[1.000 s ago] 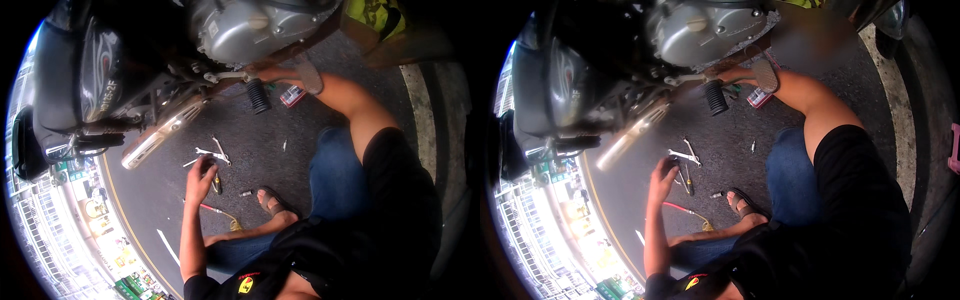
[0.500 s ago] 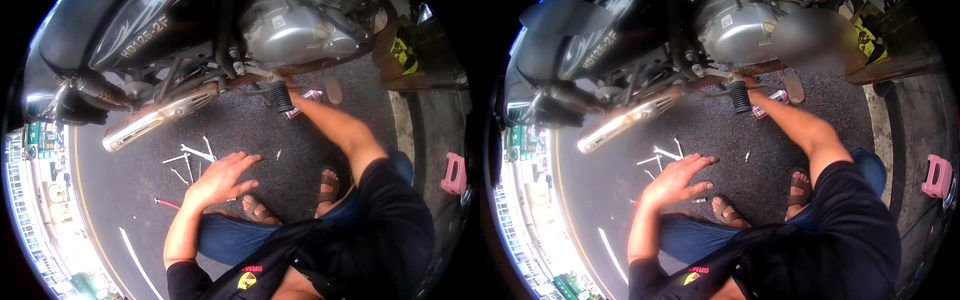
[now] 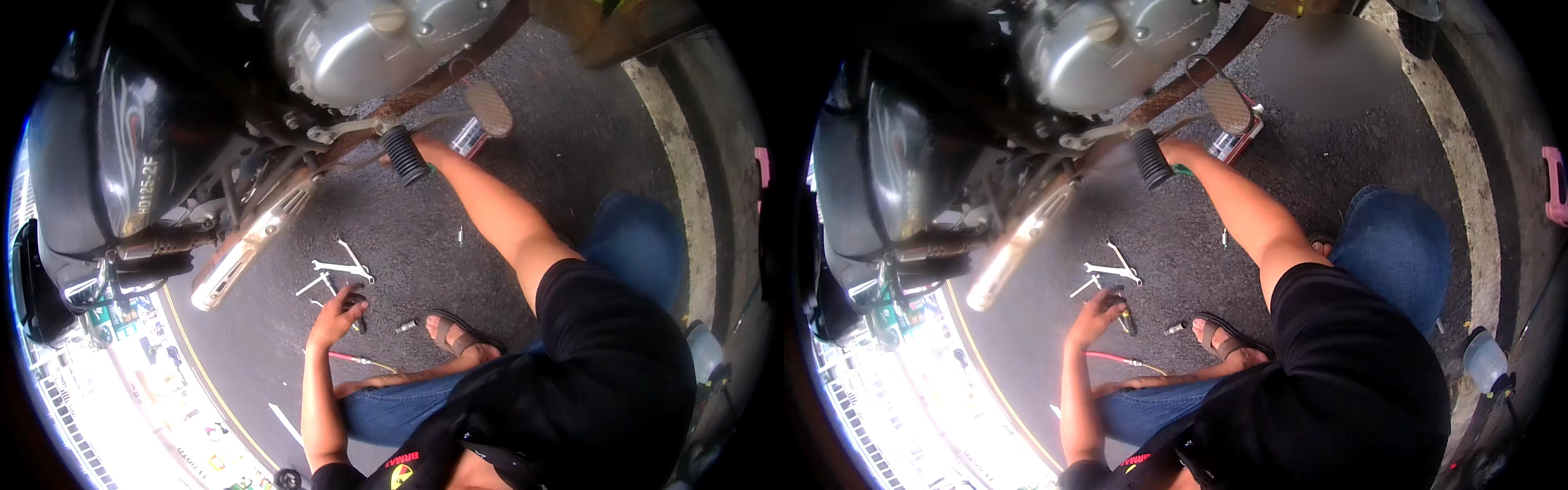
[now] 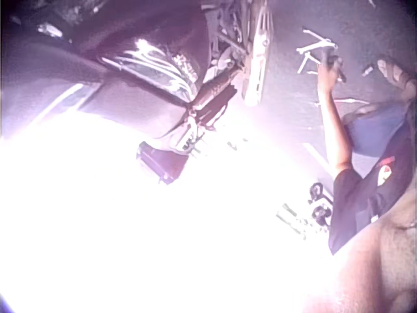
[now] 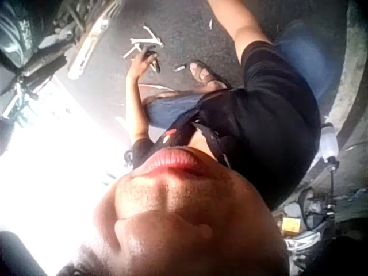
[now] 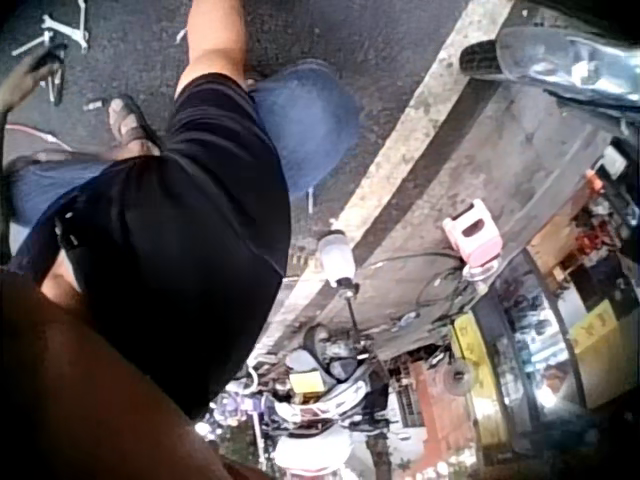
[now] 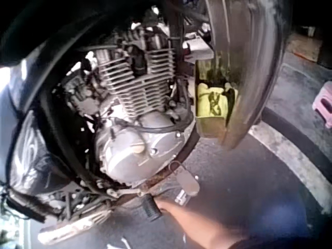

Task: The person works on a motorcycle by reaching into the engine area, using a green-handled tool to work on a component near the kickstand, and then spraying a liquid from a red can onto the handlebars and throttle area.

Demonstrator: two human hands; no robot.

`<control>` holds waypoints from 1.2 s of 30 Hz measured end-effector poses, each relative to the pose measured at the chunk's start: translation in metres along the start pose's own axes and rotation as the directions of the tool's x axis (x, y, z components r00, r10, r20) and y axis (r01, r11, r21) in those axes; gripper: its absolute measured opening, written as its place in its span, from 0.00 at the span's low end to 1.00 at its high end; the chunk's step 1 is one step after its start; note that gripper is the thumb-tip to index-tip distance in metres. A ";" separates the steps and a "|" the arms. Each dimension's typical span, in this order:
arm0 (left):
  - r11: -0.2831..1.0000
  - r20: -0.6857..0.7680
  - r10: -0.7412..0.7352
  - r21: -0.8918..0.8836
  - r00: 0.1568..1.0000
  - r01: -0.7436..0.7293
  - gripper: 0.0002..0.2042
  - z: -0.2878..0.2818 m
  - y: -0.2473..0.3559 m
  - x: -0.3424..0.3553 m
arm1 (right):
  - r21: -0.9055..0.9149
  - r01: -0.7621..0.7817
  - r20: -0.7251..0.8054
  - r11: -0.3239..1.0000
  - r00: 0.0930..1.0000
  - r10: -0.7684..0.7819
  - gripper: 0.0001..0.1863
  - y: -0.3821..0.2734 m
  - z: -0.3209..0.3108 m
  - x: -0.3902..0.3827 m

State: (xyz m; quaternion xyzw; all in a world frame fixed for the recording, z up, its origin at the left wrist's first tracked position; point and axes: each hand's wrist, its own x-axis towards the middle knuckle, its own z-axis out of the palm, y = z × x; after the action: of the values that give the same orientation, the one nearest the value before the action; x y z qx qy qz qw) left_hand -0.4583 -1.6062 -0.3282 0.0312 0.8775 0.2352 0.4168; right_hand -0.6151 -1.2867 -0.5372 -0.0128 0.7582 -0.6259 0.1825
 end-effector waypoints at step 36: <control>0.985 -0.082 -0.156 -0.087 0.984 0.149 0.24 0.026 0.011 -0.033 | 0.001 0.306 -0.420 0.952 0.864 -0.278 0.18 -0.039 -0.064 0.092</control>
State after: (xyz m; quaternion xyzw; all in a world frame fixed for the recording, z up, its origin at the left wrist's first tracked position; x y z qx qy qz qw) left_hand -0.4193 -1.5945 -0.3133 -0.0631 0.8847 0.2390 0.3953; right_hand -0.7272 -1.2576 -0.5148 0.0119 0.7471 -0.6599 -0.0792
